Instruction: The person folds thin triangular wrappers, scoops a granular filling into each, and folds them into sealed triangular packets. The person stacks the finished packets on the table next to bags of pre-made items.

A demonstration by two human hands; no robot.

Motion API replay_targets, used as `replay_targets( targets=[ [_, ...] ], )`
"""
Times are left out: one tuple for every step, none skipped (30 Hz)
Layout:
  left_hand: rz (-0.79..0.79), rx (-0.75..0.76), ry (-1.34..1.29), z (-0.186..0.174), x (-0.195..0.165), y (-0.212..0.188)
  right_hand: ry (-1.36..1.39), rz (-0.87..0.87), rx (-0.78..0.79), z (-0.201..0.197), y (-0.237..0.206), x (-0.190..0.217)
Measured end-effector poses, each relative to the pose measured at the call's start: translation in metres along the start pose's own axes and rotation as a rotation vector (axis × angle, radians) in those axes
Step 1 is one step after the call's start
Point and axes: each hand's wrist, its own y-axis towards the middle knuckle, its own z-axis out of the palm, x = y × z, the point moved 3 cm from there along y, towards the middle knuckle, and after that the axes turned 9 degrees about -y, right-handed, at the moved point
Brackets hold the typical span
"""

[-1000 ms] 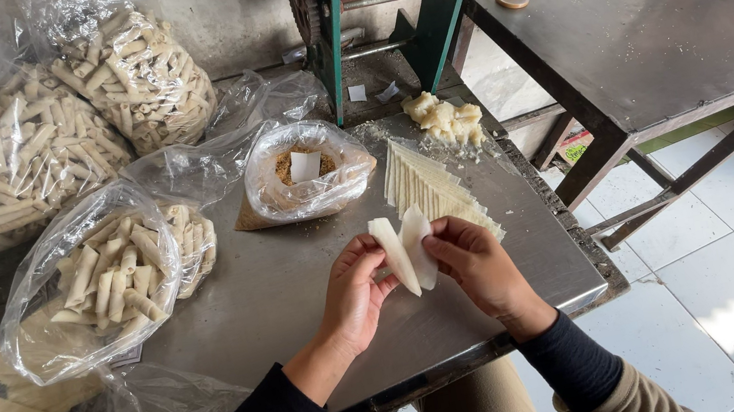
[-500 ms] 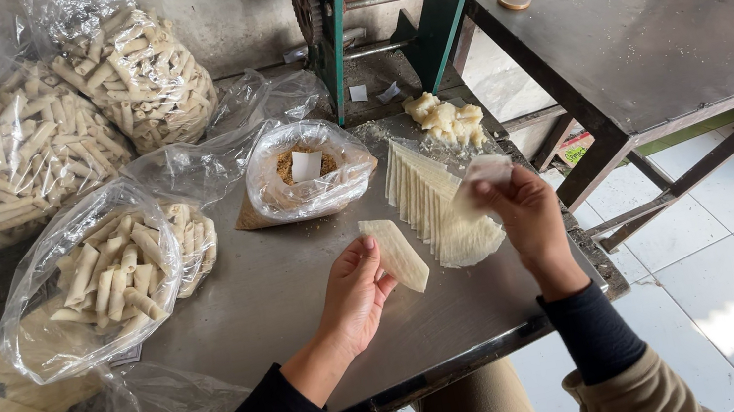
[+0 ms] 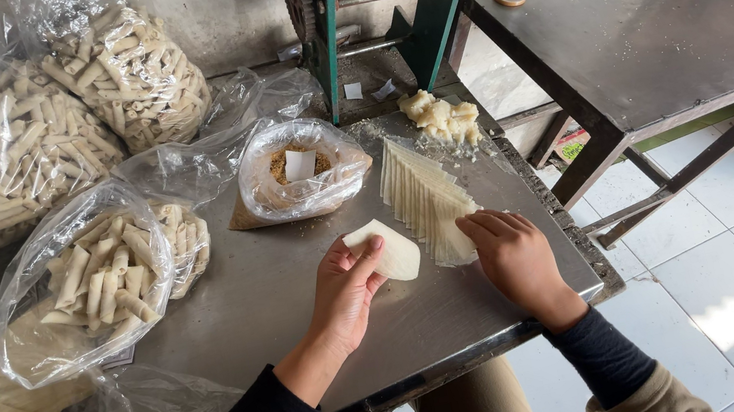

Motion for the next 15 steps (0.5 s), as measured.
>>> replay_targets(
  targets=[
    [0.009,0.015,0.004,0.001,0.0,0.0,-0.011,-0.005,0.001,-0.001,0.0,0.002],
    [0.02,0.029,0.008,0.001,0.0,0.0,-0.018,0.005,0.004,0.0,-0.001,0.002],
    [0.032,0.043,0.011,0.002,0.0,0.0,-0.024,0.014,0.007,0.0,-0.002,0.003],
    [0.025,0.039,0.008,0.001,0.0,0.0,-0.03,0.023,0.012,0.002,-0.004,0.002],
    [0.019,0.033,0.004,0.001,0.001,0.0,0.009,0.075,0.024,0.004,-0.007,0.0],
    [0.013,0.028,0.0,0.0,0.003,0.0,0.048,0.127,0.035,0.007,-0.009,-0.005],
    [0.014,0.028,0.007,-0.001,0.004,0.001,0.087,0.18,0.047,0.01,-0.012,-0.011],
    [0.016,0.028,0.012,-0.002,0.005,0.002,0.247,0.314,0.112,0.015,-0.015,-0.022],
    [0.017,0.027,0.018,-0.004,0.006,0.003,0.408,0.447,0.181,0.02,-0.016,-0.036],
    [0.012,0.012,0.002,-0.005,0.007,0.004,0.568,0.58,0.25,0.025,-0.019,-0.05],
    [0.005,-0.002,-0.013,-0.007,0.008,0.005,0.771,0.702,0.235,0.029,-0.02,-0.063],
    [-0.002,-0.014,-0.028,-0.008,0.009,0.005,0.974,0.824,0.215,0.033,-0.019,-0.075],
    [-0.008,-0.009,-0.052,-0.009,0.01,0.006,1.179,0.94,0.188,0.037,-0.019,-0.083],
    [-0.012,-0.004,-0.076,-0.009,0.011,0.006,1.15,0.906,0.141,0.037,-0.017,-0.089],
    [-0.016,-0.001,-0.101,-0.01,0.011,0.006,1.121,0.871,0.096,0.037,-0.015,-0.093]
  ],
)
